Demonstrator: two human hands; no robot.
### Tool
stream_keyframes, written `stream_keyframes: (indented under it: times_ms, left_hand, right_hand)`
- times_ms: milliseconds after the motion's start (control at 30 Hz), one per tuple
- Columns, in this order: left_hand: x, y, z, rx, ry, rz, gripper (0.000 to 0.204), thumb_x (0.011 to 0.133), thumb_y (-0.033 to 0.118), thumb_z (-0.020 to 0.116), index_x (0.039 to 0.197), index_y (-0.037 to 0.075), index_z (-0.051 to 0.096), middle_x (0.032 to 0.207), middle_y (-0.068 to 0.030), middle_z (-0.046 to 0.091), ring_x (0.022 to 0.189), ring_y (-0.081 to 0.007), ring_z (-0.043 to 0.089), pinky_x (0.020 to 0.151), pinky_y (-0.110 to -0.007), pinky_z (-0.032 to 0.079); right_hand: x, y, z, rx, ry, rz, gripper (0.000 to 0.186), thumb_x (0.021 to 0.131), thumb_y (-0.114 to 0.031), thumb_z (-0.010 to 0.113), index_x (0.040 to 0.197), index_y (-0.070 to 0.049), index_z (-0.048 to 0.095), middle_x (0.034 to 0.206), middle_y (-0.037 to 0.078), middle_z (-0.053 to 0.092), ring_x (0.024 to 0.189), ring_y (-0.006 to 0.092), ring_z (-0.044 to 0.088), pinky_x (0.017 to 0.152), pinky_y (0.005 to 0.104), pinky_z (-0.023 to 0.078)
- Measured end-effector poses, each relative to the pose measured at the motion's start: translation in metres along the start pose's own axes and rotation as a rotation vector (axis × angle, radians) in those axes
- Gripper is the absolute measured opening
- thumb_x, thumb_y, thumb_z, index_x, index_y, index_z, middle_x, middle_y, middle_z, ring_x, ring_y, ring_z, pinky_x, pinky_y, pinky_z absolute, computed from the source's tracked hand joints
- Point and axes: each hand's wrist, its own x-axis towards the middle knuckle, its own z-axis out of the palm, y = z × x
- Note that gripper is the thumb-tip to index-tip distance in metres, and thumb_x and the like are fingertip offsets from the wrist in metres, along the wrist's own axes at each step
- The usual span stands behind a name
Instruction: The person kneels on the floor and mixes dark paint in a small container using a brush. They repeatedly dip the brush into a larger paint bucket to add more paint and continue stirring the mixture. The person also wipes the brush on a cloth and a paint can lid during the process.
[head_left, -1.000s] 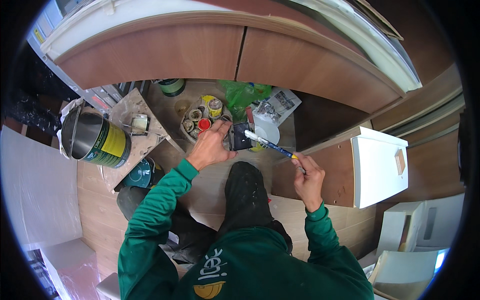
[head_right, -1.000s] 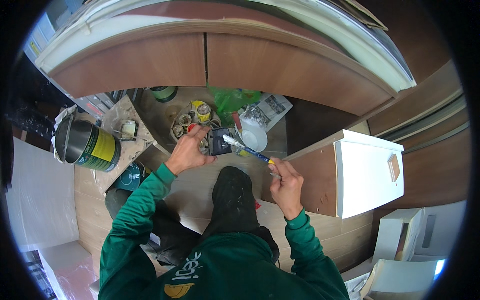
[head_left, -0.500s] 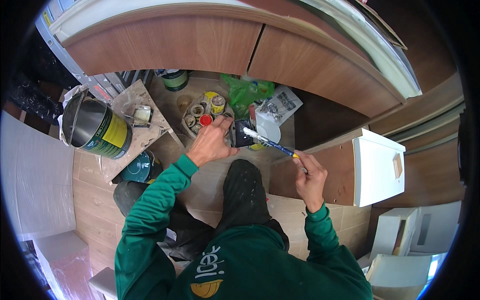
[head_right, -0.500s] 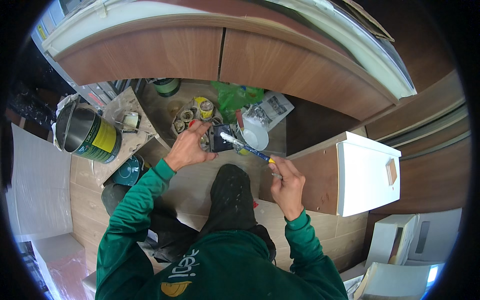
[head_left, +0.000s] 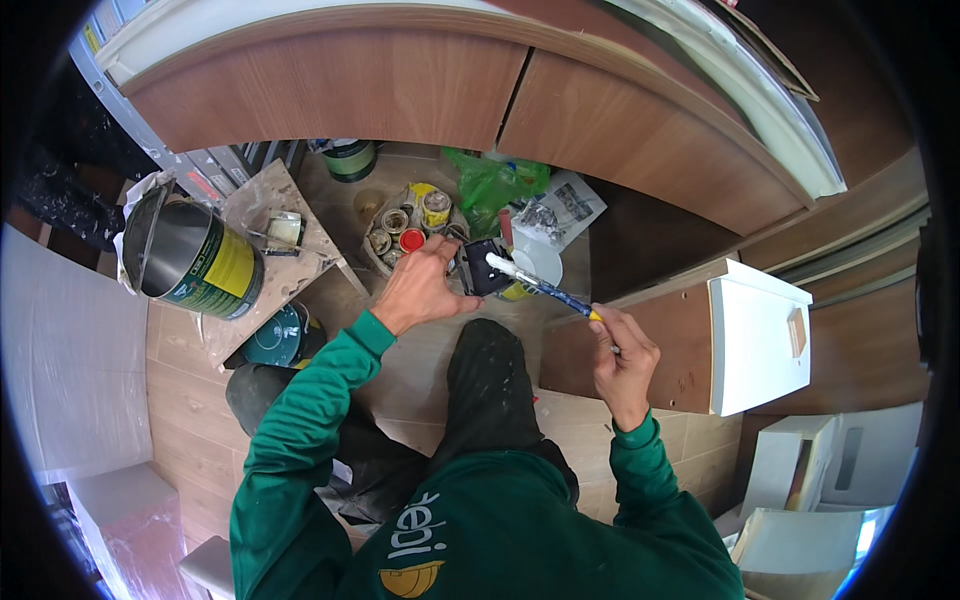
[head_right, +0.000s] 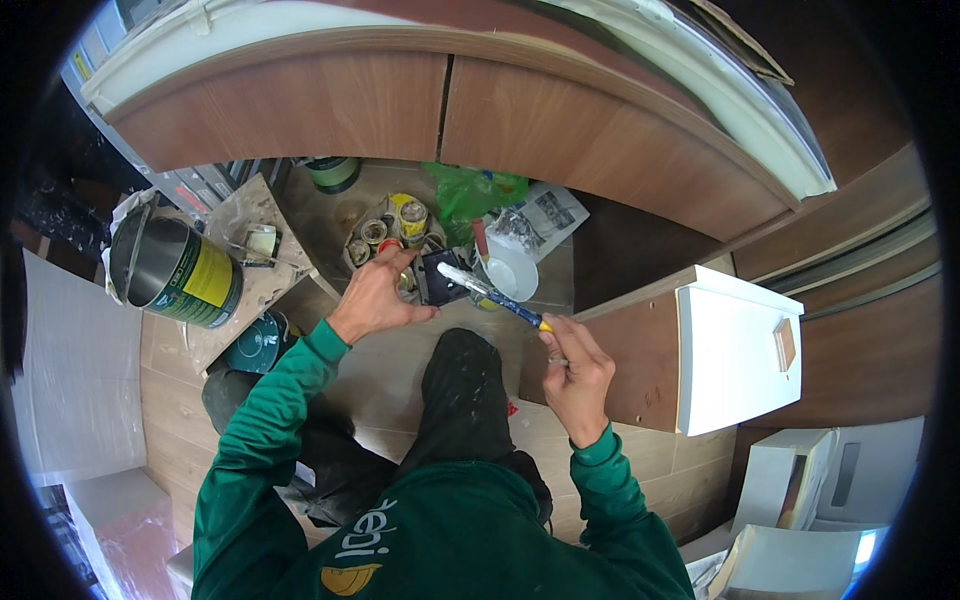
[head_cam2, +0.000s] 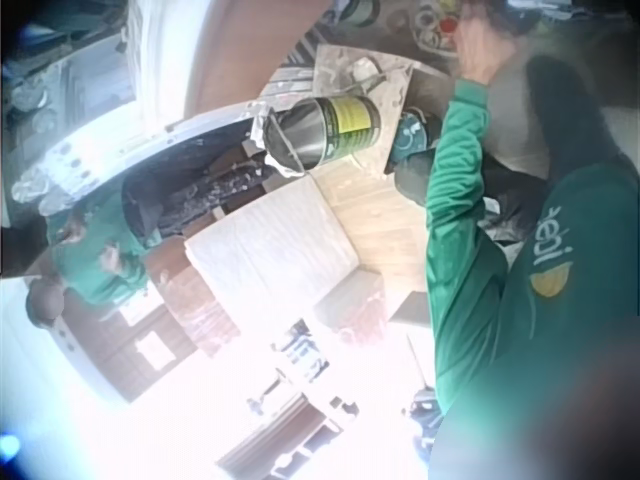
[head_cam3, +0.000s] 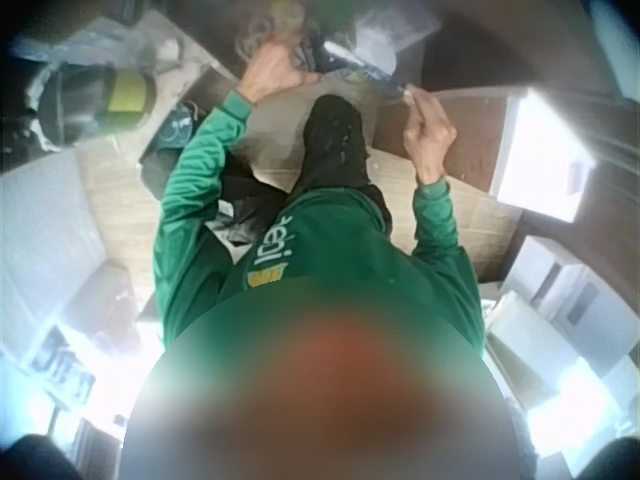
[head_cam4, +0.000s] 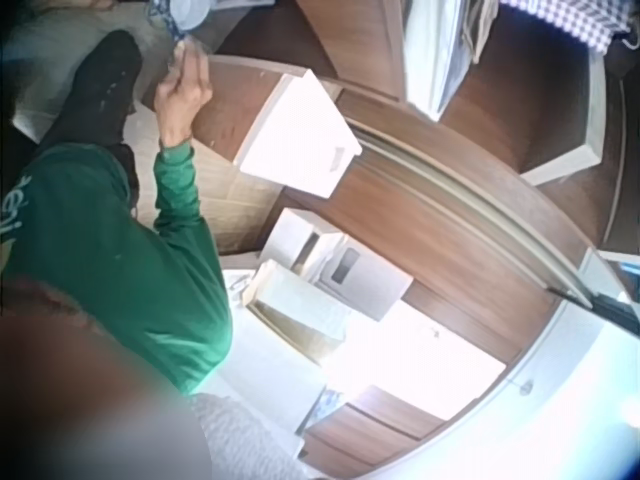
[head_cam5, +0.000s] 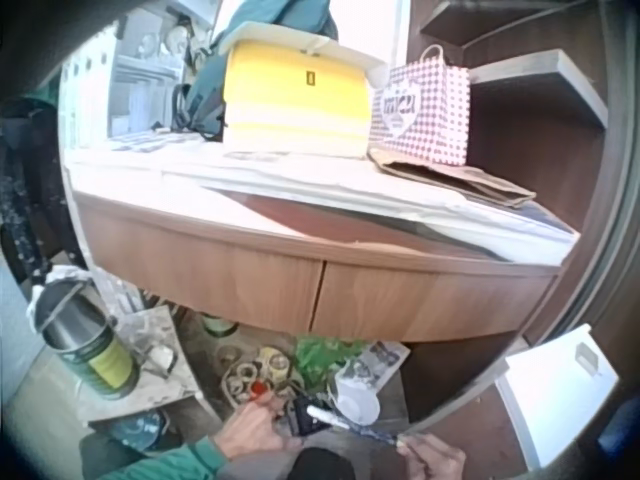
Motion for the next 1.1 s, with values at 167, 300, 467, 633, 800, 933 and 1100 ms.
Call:
stream_keyframes:
  times_ms: [167, 300, 467, 633, 800, 933, 1100]
  left_hand:
    - [0.003, 0.000, 0.002, -0.022, -0.030, -0.018, 0.097, 0.064, 0.048, 0.091, 0.137, -0.006, 0.060, 0.130, -0.0315, 0.061, 0.114, -0.0463, 0.066, 0.100, -0.048, 0.054]
    - [0.004, 0.001, 0.003, -0.050, -0.012, -0.015, 0.098, 0.064, 0.050, 0.093, 0.139, -0.005, 0.060, 0.132, -0.0349, 0.061, 0.117, -0.0487, 0.065, 0.102, -0.048, 0.054]
    - [0.000, 0.004, 0.004, 0.003, 0.045, 0.068, 0.093, 0.064, 0.047, 0.091, 0.135, -0.006, 0.060, 0.123, -0.0243, 0.063, 0.103, -0.0431, 0.069, 0.090, -0.048, 0.058]
    - [-0.003, 0.007, 0.001, 0.034, 0.004, 0.089, 0.090, 0.065, 0.040, 0.090, 0.135, -0.006, 0.059, 0.122, -0.0199, 0.062, 0.100, -0.0417, 0.070, 0.085, -0.049, 0.058]
    - [-0.001, 0.008, -0.005, 0.055, -0.001, 0.116, 0.091, 0.065, 0.040, 0.091, 0.137, -0.006, 0.059, 0.122, -0.0217, 0.063, 0.101, -0.0434, 0.069, 0.090, -0.049, 0.058]
    - [-0.001, 0.007, -0.009, 0.043, -0.027, 0.105, 0.092, 0.065, 0.039, 0.090, 0.137, -0.006, 0.058, 0.127, -0.0228, 0.063, 0.107, -0.0431, 0.069, 0.093, -0.048, 0.057]
    - [0.001, 0.005, -0.013, 0.017, -0.034, 0.086, 0.092, 0.064, 0.039, 0.090, 0.137, -0.007, 0.059, 0.129, -0.0245, 0.063, 0.111, -0.0435, 0.068, 0.096, -0.046, 0.056]
  right_hand:
    - [0.002, -0.004, 0.000, 0.035, -0.040, 0.074, 0.037, 0.082, 0.018, 0.062, 0.114, 0.002, 0.074, 0.100, 0.019, 0.075, 0.083, 0.0297, 0.075, 0.073, 0.0331, 0.059]
    - [0.003, -0.007, -0.002, 0.030, -0.100, 0.158, 0.036, 0.082, 0.017, 0.063, 0.113, 0.002, 0.074, 0.099, 0.019, 0.075, 0.082, 0.0281, 0.075, 0.071, 0.0333, 0.058]
    - [0.007, -0.002, -0.005, 0.016, -0.060, 0.107, 0.034, 0.084, 0.016, 0.062, 0.112, 0.003, 0.074, 0.097, 0.019, 0.074, 0.080, 0.0281, 0.075, 0.070, 0.0327, 0.058]
    - [0.015, 0.007, -0.007, -0.008, -0.003, 0.054, 0.029, 0.086, 0.014, 0.063, 0.111, 0.003, 0.075, 0.097, 0.019, 0.075, 0.081, 0.0292, 0.075, 0.071, 0.0320, 0.058]
    - [0.019, 0.012, -0.006, -0.024, -0.018, 0.114, 0.021, 0.091, 0.007, 0.068, 0.110, 0.002, 0.075, 0.097, 0.018, 0.076, 0.085, 0.0307, 0.076, 0.074, 0.0336, 0.057]
    - [0.023, 0.015, -0.005, 0.001, -0.006, 0.102, 0.016, 0.098, -0.003, 0.071, 0.112, 0.002, 0.076, 0.092, 0.012, 0.075, 0.082, 0.0166, 0.068, 0.074, 0.0284, 0.053]
    - [0.025, 0.019, -0.009, -0.004, 0.004, 0.119, 0.015, 0.099, -0.003, 0.070, 0.112, 0.001, 0.077, 0.088, 0.007, 0.072, 0.071, 0.0102, 0.060, 0.062, 0.0257, 0.047]
